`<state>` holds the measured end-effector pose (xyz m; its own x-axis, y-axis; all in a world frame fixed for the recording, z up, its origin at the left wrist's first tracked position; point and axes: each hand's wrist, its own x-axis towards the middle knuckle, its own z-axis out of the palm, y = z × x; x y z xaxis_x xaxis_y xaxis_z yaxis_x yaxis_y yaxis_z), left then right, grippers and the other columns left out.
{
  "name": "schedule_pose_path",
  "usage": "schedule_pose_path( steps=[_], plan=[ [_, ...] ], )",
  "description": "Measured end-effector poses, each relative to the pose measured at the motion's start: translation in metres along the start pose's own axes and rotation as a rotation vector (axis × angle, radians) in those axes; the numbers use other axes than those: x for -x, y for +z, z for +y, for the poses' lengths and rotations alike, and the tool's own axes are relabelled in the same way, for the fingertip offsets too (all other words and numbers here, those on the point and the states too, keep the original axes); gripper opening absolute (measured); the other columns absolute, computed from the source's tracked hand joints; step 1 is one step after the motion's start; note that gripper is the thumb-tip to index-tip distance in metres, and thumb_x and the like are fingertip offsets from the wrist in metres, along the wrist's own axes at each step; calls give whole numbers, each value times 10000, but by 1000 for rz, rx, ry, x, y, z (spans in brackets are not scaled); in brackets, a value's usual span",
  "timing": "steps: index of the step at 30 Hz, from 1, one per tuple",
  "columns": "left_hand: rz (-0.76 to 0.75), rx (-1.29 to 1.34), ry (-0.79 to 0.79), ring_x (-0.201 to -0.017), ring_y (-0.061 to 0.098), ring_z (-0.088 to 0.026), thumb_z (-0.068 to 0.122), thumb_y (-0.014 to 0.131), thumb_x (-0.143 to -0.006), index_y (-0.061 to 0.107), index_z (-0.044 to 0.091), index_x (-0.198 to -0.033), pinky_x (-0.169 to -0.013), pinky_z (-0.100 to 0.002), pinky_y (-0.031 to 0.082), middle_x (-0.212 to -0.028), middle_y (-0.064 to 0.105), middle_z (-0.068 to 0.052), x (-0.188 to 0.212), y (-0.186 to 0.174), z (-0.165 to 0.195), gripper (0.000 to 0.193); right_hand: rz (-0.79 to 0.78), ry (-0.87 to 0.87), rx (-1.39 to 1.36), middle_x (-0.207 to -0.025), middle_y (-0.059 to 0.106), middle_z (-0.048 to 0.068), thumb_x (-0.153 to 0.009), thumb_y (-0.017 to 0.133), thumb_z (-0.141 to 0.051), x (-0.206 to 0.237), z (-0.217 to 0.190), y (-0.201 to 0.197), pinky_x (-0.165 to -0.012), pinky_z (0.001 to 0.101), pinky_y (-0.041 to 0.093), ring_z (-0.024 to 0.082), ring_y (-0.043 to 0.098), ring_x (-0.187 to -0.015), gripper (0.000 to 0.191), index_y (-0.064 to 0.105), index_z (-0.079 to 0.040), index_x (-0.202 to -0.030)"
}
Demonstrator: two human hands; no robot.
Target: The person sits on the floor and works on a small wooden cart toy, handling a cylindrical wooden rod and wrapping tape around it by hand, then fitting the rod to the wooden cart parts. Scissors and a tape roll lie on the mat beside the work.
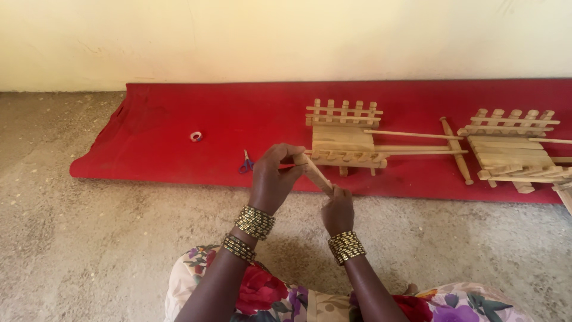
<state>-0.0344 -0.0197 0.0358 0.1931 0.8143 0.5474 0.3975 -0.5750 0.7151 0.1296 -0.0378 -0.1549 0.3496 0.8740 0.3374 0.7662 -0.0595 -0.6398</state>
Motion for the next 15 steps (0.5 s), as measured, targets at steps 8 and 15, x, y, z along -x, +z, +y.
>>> schedule_pose_path(
  steps=[8, 15],
  plan=[
    [129, -107, 27, -973, 744, -197, 28, 721, -939, 687, 19, -1252, -838, -338, 645, -1005, 751, -54, 10, 22, -3, 314, 67, -211, -313, -1269, 648, 185, -921, 510, 84, 4, -84, -55, -858, 423, 608, 325, 677, -1101, 481, 576, -31, -1384],
    [249, -184, 41, -917, 649, -200, 18, 693, -950, 709, 45, -1211, -735, -263, 613, -1025, 666, -117, 8, 43, -23, 263, 110, -217, -263, -1396, 490, 270, -824, 467, 138, 20, -85, -44, -1056, 459, 502, 423, 512, -1311, 628, 443, 66, -1448]
  ],
)
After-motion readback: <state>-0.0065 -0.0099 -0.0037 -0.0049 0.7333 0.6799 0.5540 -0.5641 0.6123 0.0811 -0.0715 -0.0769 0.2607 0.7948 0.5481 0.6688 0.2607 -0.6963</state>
